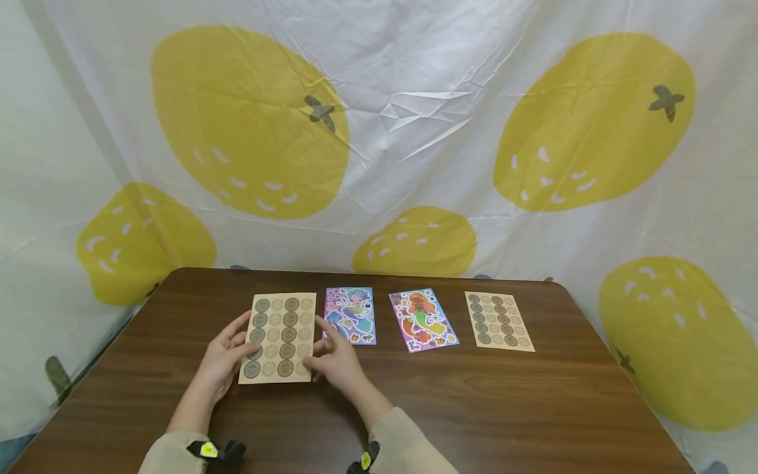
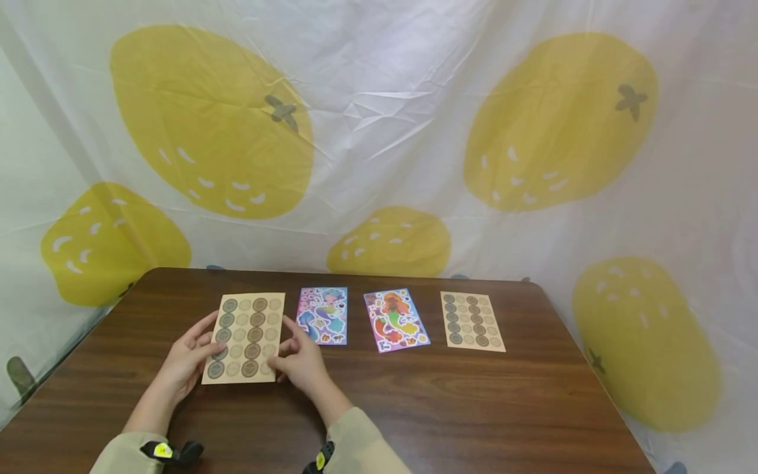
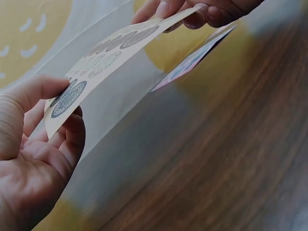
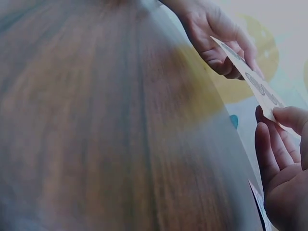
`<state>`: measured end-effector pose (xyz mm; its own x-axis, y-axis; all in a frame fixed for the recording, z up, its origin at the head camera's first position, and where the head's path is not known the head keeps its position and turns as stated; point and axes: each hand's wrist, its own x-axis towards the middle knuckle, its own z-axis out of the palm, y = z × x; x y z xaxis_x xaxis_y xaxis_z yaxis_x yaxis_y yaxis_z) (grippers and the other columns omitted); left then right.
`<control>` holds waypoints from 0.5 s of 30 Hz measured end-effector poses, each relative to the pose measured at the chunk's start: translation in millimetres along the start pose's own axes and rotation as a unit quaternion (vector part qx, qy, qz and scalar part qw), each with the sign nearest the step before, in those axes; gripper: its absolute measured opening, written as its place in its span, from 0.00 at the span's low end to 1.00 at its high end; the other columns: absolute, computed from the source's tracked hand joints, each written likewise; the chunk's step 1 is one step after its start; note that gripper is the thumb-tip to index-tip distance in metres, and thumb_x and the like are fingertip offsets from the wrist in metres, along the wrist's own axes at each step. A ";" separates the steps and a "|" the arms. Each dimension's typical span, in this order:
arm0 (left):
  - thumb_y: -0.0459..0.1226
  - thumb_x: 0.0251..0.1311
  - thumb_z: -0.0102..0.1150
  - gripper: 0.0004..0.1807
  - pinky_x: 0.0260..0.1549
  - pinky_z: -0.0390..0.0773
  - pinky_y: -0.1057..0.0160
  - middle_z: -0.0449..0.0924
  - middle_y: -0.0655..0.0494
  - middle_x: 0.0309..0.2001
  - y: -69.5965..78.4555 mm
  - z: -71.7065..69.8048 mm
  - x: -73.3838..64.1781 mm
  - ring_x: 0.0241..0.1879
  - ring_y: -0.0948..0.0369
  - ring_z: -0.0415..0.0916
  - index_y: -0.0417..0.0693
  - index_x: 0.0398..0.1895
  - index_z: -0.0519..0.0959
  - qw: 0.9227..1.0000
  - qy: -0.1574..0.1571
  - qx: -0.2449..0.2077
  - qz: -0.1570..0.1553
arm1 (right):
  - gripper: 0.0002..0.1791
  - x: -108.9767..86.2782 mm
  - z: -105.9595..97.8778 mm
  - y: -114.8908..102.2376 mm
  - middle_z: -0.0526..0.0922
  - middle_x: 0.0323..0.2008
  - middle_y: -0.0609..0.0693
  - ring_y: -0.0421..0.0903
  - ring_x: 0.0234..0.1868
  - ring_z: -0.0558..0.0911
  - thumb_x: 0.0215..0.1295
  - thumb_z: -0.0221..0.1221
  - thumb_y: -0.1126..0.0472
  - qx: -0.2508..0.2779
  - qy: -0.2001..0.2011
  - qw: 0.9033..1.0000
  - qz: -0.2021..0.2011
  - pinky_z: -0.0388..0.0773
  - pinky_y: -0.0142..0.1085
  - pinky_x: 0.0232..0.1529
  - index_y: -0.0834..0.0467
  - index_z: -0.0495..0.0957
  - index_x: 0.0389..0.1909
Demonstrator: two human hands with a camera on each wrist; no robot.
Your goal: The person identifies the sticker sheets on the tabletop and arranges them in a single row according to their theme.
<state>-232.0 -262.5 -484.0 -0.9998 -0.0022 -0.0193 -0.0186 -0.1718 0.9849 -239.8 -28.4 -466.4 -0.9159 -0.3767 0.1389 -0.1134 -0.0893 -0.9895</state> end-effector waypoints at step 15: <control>0.23 0.58 0.58 0.46 0.33 0.83 0.58 0.82 0.52 0.41 -0.4 -9.2 -11.4 0.37 0.57 0.82 0.47 0.76 0.47 0.999 -0.029 0.033 -0.006 | 0.48 -6.5 3.4 14.1 0.80 0.26 0.58 0.45 0.18 0.78 0.48 0.62 0.82 0.015 -0.026 0.999 0.014 0.79 0.39 0.17 0.65 0.53 0.72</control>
<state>-220.5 -271.5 -485.8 -0.9981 0.0566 -0.0226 -0.0285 -0.1057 0.9940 -234.1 -30.3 -481.2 -0.8975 -0.4259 0.1141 -0.0757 -0.1062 -0.9915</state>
